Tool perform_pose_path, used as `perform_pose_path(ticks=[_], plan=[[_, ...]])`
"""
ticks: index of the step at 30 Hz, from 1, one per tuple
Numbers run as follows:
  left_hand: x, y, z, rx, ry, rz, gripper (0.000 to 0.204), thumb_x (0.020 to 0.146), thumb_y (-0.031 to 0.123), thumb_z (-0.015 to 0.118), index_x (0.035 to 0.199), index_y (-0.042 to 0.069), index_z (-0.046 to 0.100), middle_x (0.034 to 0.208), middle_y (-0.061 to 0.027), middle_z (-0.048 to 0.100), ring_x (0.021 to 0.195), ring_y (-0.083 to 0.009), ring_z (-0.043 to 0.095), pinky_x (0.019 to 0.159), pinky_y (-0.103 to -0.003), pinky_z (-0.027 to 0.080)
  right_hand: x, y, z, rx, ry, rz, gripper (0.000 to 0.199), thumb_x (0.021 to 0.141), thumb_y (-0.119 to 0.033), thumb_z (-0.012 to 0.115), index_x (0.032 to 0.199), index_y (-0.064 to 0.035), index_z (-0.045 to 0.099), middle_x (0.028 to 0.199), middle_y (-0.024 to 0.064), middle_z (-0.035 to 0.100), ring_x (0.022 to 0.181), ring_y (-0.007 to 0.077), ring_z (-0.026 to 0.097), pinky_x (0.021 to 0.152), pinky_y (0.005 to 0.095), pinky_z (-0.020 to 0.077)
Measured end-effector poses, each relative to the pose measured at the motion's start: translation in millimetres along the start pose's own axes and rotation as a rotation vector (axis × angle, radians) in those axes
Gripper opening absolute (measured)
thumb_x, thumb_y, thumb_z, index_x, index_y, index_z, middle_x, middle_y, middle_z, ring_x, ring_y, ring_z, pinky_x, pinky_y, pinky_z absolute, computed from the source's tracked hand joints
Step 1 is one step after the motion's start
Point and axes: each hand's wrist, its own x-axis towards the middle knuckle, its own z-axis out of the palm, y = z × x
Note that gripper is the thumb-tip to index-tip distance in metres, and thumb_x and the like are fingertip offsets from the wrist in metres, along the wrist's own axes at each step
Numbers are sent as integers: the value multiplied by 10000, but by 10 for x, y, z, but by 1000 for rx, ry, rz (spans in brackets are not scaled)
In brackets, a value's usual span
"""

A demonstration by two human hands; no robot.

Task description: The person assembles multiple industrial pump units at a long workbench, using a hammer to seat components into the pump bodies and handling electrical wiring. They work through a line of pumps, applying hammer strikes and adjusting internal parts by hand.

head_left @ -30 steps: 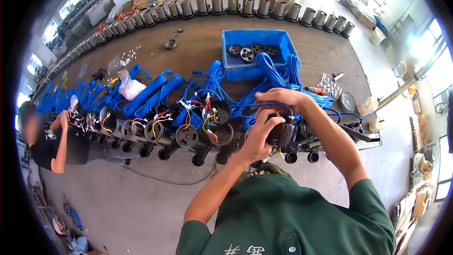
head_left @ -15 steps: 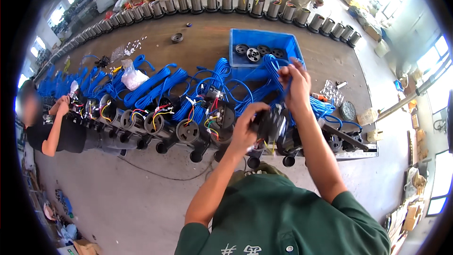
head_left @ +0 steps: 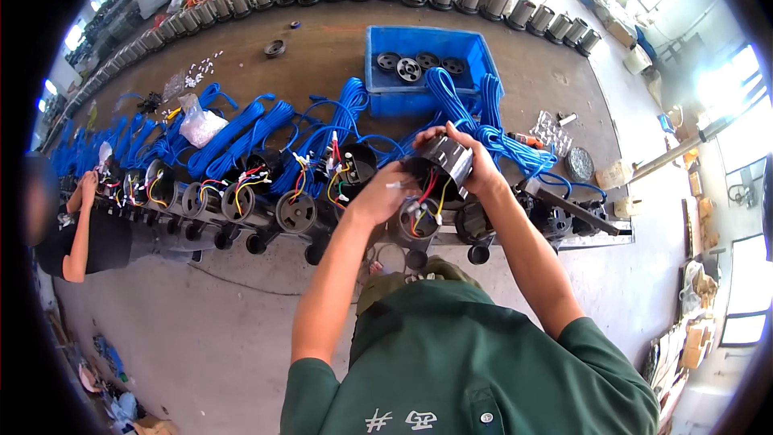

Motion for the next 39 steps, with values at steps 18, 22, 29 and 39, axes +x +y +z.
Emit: perform_pose_path(ticks=[18,22,29,39], plan=[[-83,480,352,209,61,-559,321,719,278,922,884,38,788,926,-110,763,749,-206,685,687,-306,509,-271,-177,-2,-559,-27,60,429,1089,-348,485,1096,22,702,1076,131,730,966,196,691,925,337,539],[-339,229,680,637,450,-98,224,607,171,884,721,50,735,974,-93,671,1076,-328,585,890,-417,485,-444,57,-95,-873,135,-11,457,1099,-371,468,1073,2,729,934,49,718,841,110,640,799,287,509],[-460,-142,973,484,739,-163,700,614,178,896,1228,4,608,1308,-211,531,1218,-410,511,1019,-492,445,-413,282,-222,-994,308,-63,467,1087,-401,512,1041,6,738,912,35,717,803,99,623,764,268,499],[-731,-179,894,405,670,-59,346,724,186,836,1022,40,738,1355,-205,567,1186,-403,553,1002,-470,473,-372,407,-236,-1017,434,-2,449,1070,-371,551,1007,24,755,847,51,718,761,97,614,733,258,499]])
